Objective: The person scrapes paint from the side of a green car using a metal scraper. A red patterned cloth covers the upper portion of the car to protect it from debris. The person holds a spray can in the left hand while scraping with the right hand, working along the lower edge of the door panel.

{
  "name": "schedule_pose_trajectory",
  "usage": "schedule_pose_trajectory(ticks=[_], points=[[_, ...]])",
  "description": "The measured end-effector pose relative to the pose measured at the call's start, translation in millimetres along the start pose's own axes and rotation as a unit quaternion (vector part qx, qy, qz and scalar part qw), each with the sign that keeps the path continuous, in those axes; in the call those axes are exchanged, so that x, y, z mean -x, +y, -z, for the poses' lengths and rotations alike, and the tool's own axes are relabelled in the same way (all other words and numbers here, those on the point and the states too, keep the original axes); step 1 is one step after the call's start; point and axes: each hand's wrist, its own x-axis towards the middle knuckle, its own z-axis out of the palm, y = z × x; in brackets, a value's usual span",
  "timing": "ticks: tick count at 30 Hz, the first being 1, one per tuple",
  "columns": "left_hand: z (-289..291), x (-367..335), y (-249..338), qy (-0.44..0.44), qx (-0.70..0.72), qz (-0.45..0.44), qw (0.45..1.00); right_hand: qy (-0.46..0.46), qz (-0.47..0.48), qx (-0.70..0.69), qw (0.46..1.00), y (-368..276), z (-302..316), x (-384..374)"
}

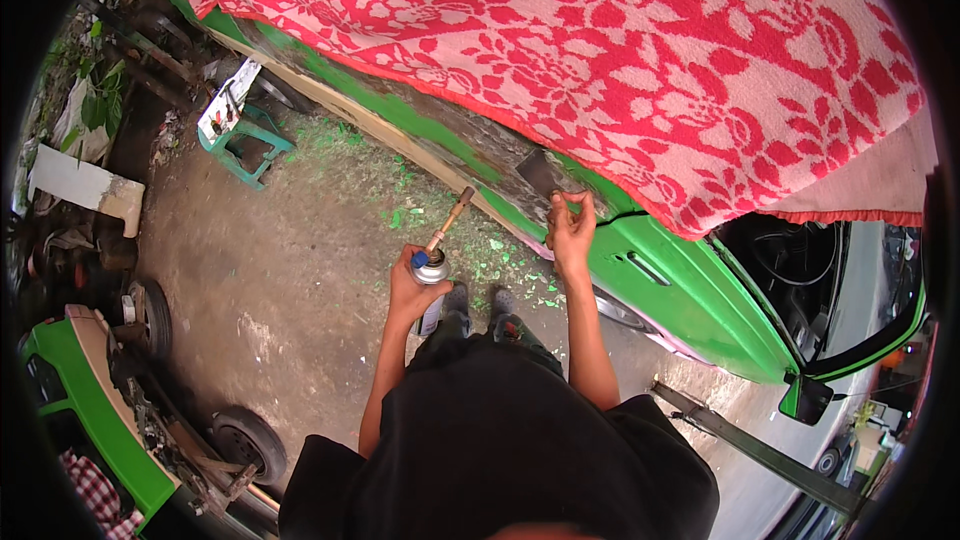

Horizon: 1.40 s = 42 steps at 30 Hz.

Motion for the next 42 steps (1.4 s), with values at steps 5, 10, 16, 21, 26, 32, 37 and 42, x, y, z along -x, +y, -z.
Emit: schedule_pose_trajectory(ticks=[5, 10, 16, 21, 26, 32, 37, 42], points=[[11, 5, -1, 0.013, -0.013, 0.015, 1.0, -0.069, -0.055, 0.008, 0.996, -22, 18, -11], [10, 0, -4, 0.013, -0.029, 0.012, 0.999, -0.069, 0.105, 0.141, 0.982, -21, 13, -17], [-3, -16, -8, 0.005, -0.001, -0.007, 1.0, -0.072, -0.035, 0.033, 0.996, -17, 23, 28], [-9, -27, -16, -0.026, -0.025, -0.02, 0.999, 0.001, -0.025, 0.09, 0.996, 0, 47, 32], [-26, -39, -12, -0.054, -0.039, -0.047, 0.997, -0.041, 0.048, 0.044, 0.997, 15, 46, 6], [-29, -39, 2, -0.064, -0.012, -0.042, 0.997, -0.018, -0.014, 0.006, 1.0, 15, 46, 17], [-23, -37, -1, -0.065, -0.028, -0.054, 0.996, -0.01, 0.043, -0.006, 0.999, 26, 34, 12], [-19, -33, -6, -0.062, 0.001, -0.022, 0.998, -0.006, 0.051, 0.02, 0.998, 28, 38, 10]])
